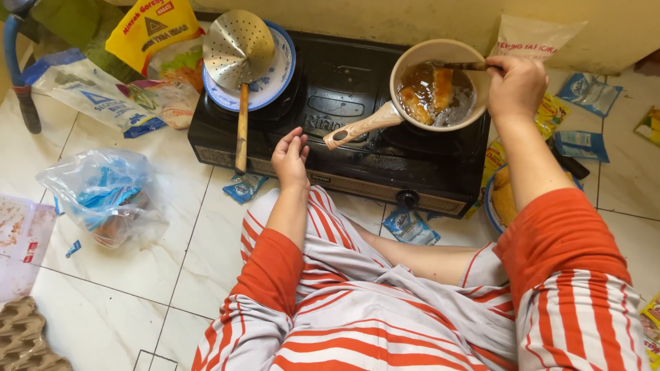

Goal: Frying small food items in a pot of oil on a portable gas stove and flipping them with a spoon for even browning.

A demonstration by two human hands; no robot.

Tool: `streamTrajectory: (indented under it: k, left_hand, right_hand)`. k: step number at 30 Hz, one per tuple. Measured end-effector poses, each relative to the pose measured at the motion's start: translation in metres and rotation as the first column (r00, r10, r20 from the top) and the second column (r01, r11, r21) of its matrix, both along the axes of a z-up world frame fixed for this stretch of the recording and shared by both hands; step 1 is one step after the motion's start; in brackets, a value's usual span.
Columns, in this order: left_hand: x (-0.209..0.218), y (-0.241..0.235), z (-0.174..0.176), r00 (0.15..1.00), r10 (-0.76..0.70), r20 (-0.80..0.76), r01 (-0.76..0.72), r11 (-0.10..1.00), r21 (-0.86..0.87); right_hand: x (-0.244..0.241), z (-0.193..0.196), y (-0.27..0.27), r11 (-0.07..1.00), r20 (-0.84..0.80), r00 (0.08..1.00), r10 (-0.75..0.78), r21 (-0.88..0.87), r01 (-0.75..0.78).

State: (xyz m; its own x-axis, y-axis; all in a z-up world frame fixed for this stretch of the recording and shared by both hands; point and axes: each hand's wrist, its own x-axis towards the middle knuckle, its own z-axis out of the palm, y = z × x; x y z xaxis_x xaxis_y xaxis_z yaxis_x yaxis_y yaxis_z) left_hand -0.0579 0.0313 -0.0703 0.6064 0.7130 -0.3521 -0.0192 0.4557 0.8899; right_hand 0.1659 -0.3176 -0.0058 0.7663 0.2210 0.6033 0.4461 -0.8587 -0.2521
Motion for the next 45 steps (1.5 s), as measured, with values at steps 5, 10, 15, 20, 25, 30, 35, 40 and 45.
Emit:
streamTrajectory:
  k: [5, 10, 15, 20, 25, 30, 35, 40, 45]
  left_hand:
    - [0.004, -0.003, 0.004, 1.0, -0.001, -0.018, 0.001, 1.0, 0.008]
    - [0.004, -0.004, 0.007, 0.999, -0.018, -0.034, 0.019, 0.999, 0.027]
    - [0.005, -0.002, 0.002, 1.0, -0.025, -0.012, 0.026, 0.999, 0.021]
    - [0.006, -0.003, 0.004, 1.0, -0.023, -0.011, 0.023, 0.999, 0.025]
    - [0.005, -0.005, 0.009, 0.999, -0.025, -0.021, 0.025, 1.0, 0.019]
    - [0.008, -0.005, 0.005, 0.999, -0.027, -0.025, 0.027, 0.999, 0.028]
    - [0.008, -0.006, 0.008, 0.999, -0.03, -0.032, 0.031, 0.999, 0.03]
    - [0.01, -0.004, -0.001, 0.999, -0.033, -0.01, 0.033, 0.999, 0.027]
    - [0.011, -0.006, 0.004, 0.999, -0.035, -0.033, 0.036, 0.999, 0.036]
  right_hand:
    - [0.003, 0.007, -0.002, 0.992, -0.139, 0.989, 0.048, 0.126, -0.03]
    - [0.013, 0.005, 0.0, 0.996, -0.078, 0.994, 0.075, 0.046, -0.072]
    - [0.022, 0.007, 0.001, 0.997, -0.187, 0.98, 0.067, 0.057, -0.058]
    - [0.027, 0.01, 0.003, 0.995, -0.349, 0.936, 0.033, 0.103, 0.003]
    - [0.024, 0.01, 0.002, 0.987, -0.419, 0.907, 0.051, 0.157, 0.017]
    - [0.031, 0.004, -0.003, 0.986, -0.463, 0.885, 0.043, 0.16, 0.036]
    - [0.033, 0.004, -0.006, 0.975, -0.532, 0.844, 0.067, 0.213, 0.057]
    - [0.038, 0.001, -0.007, 0.955, -0.599, 0.796, 0.085, 0.277, 0.106]
    - [0.042, 0.0, -0.009, 0.952, -0.599, 0.794, 0.099, 0.289, 0.099]
